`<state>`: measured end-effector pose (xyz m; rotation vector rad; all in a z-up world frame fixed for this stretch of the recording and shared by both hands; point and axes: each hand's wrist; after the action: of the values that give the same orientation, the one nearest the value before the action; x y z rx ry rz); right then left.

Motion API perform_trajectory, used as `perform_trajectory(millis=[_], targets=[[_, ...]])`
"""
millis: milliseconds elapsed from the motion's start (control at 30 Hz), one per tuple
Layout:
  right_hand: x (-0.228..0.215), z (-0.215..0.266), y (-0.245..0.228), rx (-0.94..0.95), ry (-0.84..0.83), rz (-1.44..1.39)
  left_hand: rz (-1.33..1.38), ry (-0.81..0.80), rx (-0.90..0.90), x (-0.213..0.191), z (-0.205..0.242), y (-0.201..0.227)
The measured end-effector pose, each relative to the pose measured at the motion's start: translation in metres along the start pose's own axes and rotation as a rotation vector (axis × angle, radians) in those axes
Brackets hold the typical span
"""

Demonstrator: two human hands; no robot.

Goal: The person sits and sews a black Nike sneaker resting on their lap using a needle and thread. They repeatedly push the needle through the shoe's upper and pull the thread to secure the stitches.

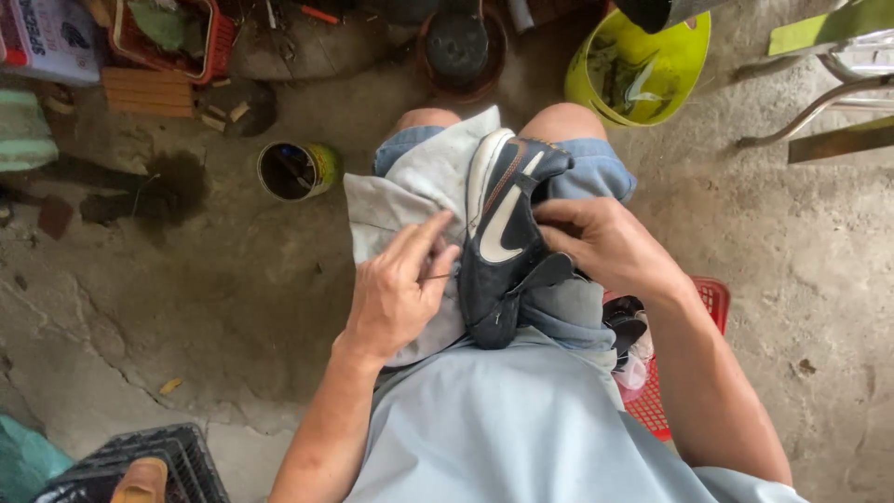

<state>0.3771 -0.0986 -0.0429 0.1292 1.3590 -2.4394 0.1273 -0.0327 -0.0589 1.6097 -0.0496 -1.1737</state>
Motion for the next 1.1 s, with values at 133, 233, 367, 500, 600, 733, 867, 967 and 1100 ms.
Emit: perform_trajectory(millis=[133,233,367,500,600,733,867,967,1100], targets=[[0.008,0.004,0.020,0.002,0.037,0.045,0.021,-0.055,-0.043,0.014,0.009,-0.008],[0.020,0.007,0.054,-0.028,0.196,0.138,0.071,-0.018,-0.075,0.022,0.010,-0.003],[0.031,0.014,0.069,-0.076,0.349,0.344,0.022,0.028,-0.031,0.031,0.010,-0.004],[0.034,0.023,0.084,-0.085,0.372,0.353,-0.058,0.053,-0.004,0.035,0.008,-0.003],[0.025,0.028,0.076,-0.087,0.324,0.187,-0.068,0.076,-0.007,0.039,0.008,-0.003],[0.012,0.037,0.045,-0.266,0.338,-0.171,-0.101,0.132,0.025,0.043,0.012,-0.001],[0.005,0.035,0.035,-0.361,0.288,-0.914,-0.186,0.177,0.092,0.040,0.013,0.003],[0.003,0.022,0.027,-0.245,0.302,-0.531,-0.220,0.210,0.106,0.044,0.014,0.003],[0.006,0.022,0.030,-0.210,0.173,0.145,-0.310,0.235,0.127,0.051,0.014,0.000]])
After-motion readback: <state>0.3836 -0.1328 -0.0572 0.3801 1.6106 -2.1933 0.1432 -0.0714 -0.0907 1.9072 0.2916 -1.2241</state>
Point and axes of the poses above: each hand's wrist, its own z-axis away from the middle knuckle, its own x-axis out of the palm, y = z × x, and after that the axes turned 9 degrees about -y, right-handed
